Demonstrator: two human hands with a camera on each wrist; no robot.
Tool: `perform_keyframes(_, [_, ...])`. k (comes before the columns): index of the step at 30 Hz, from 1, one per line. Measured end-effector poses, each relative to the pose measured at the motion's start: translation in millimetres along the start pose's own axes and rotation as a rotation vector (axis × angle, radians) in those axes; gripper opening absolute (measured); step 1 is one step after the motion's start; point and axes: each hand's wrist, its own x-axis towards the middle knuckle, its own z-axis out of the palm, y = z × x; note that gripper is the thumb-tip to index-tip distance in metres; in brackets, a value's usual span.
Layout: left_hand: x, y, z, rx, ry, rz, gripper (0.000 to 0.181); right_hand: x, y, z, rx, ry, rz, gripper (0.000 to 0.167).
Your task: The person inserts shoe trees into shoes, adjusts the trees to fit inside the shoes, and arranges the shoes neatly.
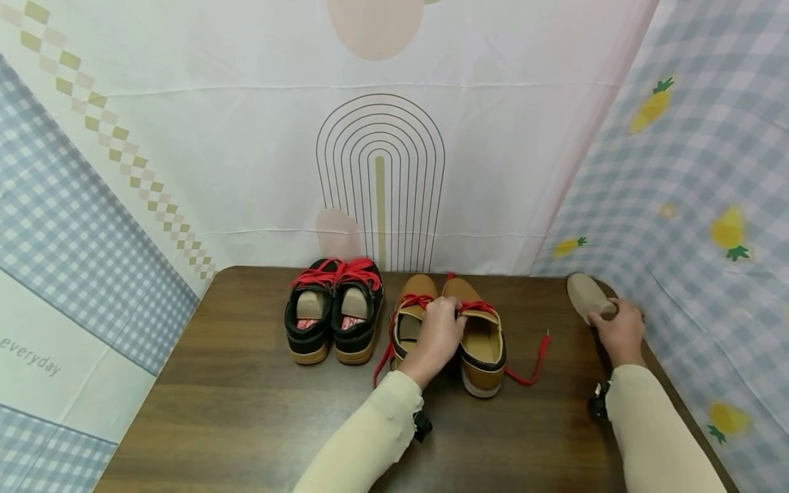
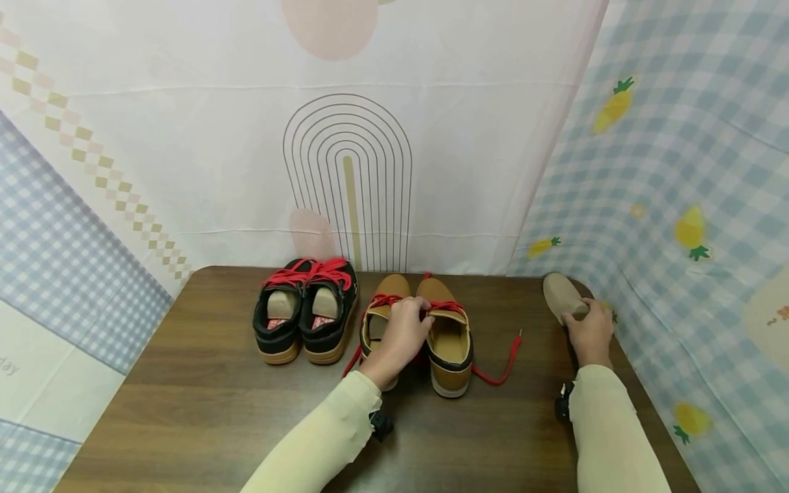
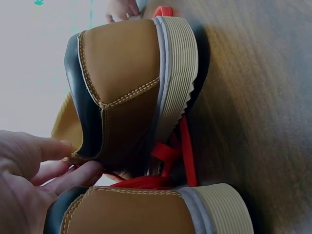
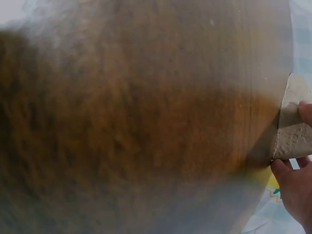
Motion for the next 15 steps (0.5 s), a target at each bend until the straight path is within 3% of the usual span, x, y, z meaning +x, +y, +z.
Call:
perform_keyframes(7, [-0.1,-1.1,-3.1,-0.022,-0.002,-0.036,0.012,1.4,-0.3,0.2,0.000,-0.037,0.019,0.065])
perform_keyframes(15, [0.2,-0.3,-4.5,-0.046,-0.009,-0.038,0.010,-4.4,1.9,-3.2,0.004,-0.019,-0.064,0.062])
